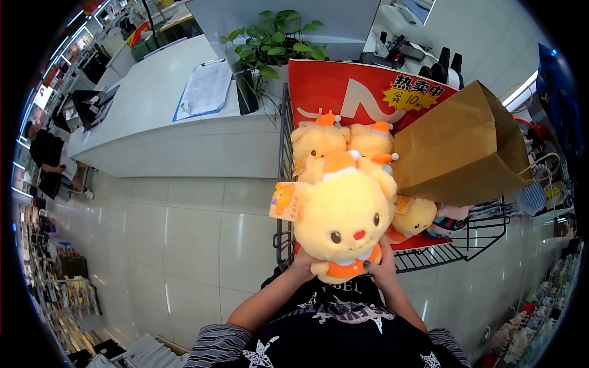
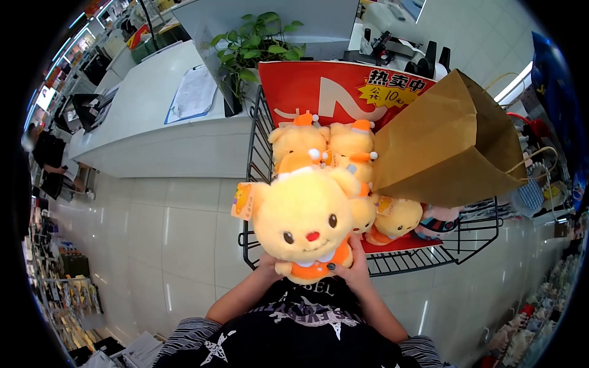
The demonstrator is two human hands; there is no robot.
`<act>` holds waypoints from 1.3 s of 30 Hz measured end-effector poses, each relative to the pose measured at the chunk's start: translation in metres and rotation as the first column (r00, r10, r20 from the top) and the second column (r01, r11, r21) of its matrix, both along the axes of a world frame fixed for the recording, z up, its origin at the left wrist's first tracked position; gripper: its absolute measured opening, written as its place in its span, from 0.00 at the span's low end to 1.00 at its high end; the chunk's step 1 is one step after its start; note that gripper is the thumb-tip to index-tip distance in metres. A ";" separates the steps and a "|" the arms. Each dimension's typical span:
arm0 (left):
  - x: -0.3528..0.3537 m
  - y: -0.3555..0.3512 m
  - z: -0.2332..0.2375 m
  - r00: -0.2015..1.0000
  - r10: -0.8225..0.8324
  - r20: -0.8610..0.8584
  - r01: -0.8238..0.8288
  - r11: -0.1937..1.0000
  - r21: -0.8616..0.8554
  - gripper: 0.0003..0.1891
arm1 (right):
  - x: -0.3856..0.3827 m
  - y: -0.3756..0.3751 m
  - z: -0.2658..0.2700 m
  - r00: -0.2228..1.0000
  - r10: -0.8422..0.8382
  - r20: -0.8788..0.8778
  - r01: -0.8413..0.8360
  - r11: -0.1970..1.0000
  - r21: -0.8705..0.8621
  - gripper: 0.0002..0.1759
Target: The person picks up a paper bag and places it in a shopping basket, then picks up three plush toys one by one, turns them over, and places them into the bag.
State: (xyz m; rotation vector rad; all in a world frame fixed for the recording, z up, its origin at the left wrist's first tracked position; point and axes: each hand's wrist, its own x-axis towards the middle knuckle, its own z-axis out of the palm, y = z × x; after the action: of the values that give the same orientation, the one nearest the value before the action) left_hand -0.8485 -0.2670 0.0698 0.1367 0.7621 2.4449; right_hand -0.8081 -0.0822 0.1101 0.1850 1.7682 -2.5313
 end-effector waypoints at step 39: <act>-0.021 0.019 0.078 0.983 0.053 -0.176 -0.142 0.829 -0.541 0.28 | 0.007 0.038 0.022 0.961 0.267 0.072 -0.276 0.949 0.155 0.40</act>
State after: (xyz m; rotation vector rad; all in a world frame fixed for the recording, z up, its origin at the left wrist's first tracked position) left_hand -0.8699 -0.2483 0.1480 0.0620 1.5486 2.2149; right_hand -0.8006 -0.0444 0.1326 0.0086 1.8389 -2.1760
